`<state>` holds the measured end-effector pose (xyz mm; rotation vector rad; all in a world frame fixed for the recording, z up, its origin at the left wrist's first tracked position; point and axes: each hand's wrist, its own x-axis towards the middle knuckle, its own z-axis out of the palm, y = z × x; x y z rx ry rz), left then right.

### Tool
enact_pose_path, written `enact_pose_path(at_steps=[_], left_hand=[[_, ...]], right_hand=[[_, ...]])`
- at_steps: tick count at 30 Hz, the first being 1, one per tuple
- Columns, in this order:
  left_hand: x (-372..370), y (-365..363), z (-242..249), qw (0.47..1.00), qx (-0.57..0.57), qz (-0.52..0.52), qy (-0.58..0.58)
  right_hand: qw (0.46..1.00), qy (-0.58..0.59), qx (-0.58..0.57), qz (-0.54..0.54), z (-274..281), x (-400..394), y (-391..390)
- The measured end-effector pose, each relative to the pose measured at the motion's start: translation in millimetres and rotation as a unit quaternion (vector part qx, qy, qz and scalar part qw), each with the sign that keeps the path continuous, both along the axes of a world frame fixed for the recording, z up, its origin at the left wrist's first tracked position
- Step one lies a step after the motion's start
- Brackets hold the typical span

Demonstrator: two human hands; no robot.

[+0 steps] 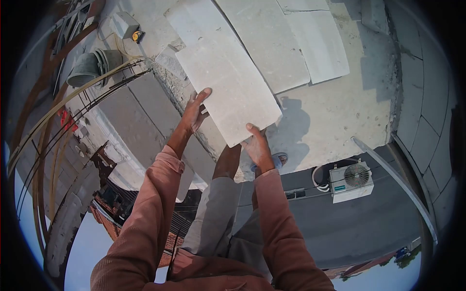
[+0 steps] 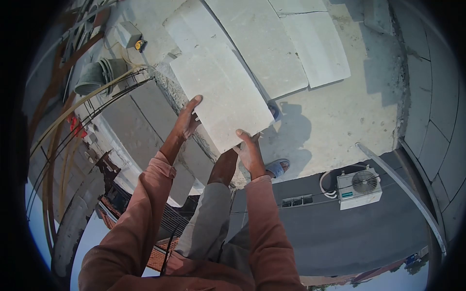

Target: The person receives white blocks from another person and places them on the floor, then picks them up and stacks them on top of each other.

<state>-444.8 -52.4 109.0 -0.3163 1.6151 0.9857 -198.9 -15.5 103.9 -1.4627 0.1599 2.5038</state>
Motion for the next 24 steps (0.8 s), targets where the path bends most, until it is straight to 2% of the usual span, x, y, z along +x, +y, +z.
enact_pose_path(at_steps=[2, 5, 6, 7, 9, 10, 12, 13, 15, 17, 18, 19, 21, 22, 24], left_hand=[[-9.2, 3.9, 8.6, 0.997, -0.019, -0.065, 0.041], [-29.7, 31.2, 35.3, 0.971, -0.032, -0.218, 0.091], [-39.0, 38.3, 37.1, 0.954, -0.033, -0.279, 0.106], [-51.4, 41.0, 30.1, 0.901, -0.036, -0.383, 0.201], [-70.4, 55.4, 23.7, 0.736, -0.042, -0.565, 0.371], [-77.1, 66.9, 26.5, 0.678, -0.052, -0.641, 0.356], [-83.6, 122.0, 65.4, 0.539, -0.068, -0.779, 0.312], [-100.3, 125.6, 51.1, 0.445, -0.002, -0.825, 0.349], [-113.4, 155.5, 48.1, 0.290, 0.078, -0.901, 0.312], [-119.6, 185.5, 38.8, 0.134, 0.121, -0.946, 0.269], [-119.5, 199.1, 33.0, 0.092, 0.100, -0.962, 0.235], [-116.7, 212.6, 25.4, 0.049, 0.082, -0.975, 0.200], [-123.9, 227.8, 5.2, 0.007, 0.084, -0.976, 0.201], [-131.2, 230.3, -7.1, -0.012, 0.086, -0.977, 0.196], [-145.9, 238.7, -33.5, -0.019, 0.112, -0.976, 0.184]], right_hand=[[0.998, 0.023, -0.050, 0.010, 3.2, 0.7, -13.9], [0.972, -0.036, -0.056, 0.226, 3.3, 5.8, -21.0], [0.971, -0.057, -0.020, 0.232, -0.5, 9.6, -22.5], [0.968, -0.075, 0.018, 0.239, -6.5, 14.9, -19.7], [0.957, -0.111, 0.102, 0.248, -18.6, 23.7, -13.2], [0.948, -0.131, 0.149, 0.249, -27.3, 28.0, -5.7], [0.925, -0.157, 0.253, 0.236, -39.2, 21.0, 12.6], [0.911, -0.161, 0.307, 0.224, -40.2, 11.5, 22.7], [0.853, -0.229, 0.408, 0.229, -31.0, -19.3, 42.4], [0.772, -0.199, 0.497, 0.343, -31.9, -42.7, 50.6], [0.720, -0.187, 0.539, 0.395, -37.9, -51.4, 54.9], [0.732, -0.153, 0.541, 0.385, -43.1, -62.0, 53.1], [0.753, -0.084, 0.540, 0.365, -57.4, -90.5, 40.5], [0.778, -0.089, 0.524, 0.334, -61.1, -104.2, 38.4], [0.823, -0.097, 0.488, 0.275, -65.5, -127.9, 41.5]])
